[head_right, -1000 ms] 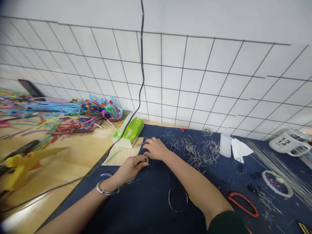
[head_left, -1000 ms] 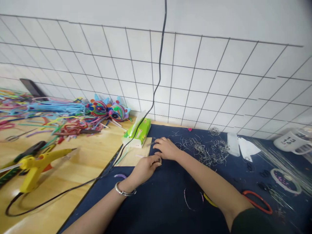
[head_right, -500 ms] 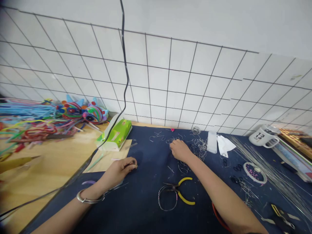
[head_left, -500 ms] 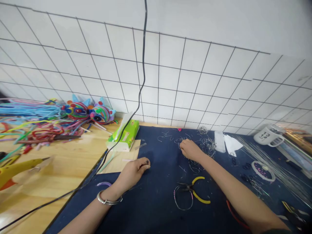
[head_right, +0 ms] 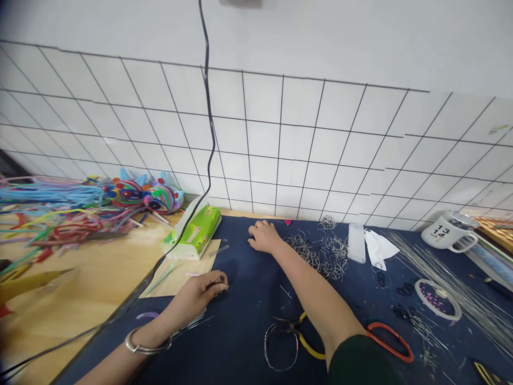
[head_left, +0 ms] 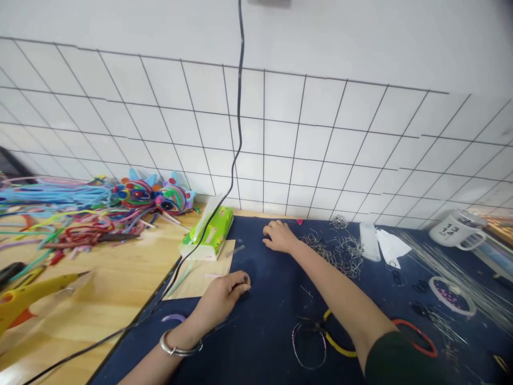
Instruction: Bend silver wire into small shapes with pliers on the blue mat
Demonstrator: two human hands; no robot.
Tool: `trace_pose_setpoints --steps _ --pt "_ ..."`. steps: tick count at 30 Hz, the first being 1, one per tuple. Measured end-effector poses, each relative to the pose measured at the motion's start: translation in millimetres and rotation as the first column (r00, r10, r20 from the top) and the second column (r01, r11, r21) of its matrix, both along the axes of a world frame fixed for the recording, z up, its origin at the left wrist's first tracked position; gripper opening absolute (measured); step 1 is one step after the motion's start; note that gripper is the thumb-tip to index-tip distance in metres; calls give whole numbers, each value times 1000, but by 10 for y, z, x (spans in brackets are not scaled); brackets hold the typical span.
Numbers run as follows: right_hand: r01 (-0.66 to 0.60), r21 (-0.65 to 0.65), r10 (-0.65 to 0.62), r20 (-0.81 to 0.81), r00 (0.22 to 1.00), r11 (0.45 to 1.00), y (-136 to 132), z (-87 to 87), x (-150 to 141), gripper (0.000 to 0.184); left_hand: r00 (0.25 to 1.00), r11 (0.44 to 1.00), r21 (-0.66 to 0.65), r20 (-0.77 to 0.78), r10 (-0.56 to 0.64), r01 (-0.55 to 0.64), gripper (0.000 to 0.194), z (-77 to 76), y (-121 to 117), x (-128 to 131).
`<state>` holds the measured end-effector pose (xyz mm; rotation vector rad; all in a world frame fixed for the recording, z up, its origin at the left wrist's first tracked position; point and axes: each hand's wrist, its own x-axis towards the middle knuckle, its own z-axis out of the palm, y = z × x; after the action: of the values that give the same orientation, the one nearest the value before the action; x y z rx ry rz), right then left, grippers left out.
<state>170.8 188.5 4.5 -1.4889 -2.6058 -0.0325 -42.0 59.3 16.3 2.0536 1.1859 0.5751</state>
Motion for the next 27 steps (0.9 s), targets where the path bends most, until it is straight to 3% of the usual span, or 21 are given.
trace_pose_setpoints --steps 5,8,11,16,21,24,27 --pt "43 -14 -42 54 998 999 -291 7 555 14 1000 1000 -18 7 -7 7 17 -2 12 -3" --pt "64 -25 -62 71 996 998 -555 99 929 13 1000 1000 -11 7 -13 13 17 -9 21 -4" --pt "52 -37 -50 65 997 998 -649 219 1136 12 1000 1000 11 -2 -17 17 16 -22 27 -6" --pt "138 28 -138 16 990 990 -231 291 1097 20 1000 1000 22 2 -16 16 15 -23 27 -13" --pt "206 58 -206 -11 978 977 266 71 868 31 1000 1000 1 2 -7 7 15 -17 35 -26" --pt "210 57 -208 -26 978 976 371 -79 820 31 1000 1000 -6 10 -9 9 15 -27 46 -35" --pt "210 60 -207 -54 977 976 380 -119 883 31 1000 1000 -2 11 -3 3 14 -43 57 -40"
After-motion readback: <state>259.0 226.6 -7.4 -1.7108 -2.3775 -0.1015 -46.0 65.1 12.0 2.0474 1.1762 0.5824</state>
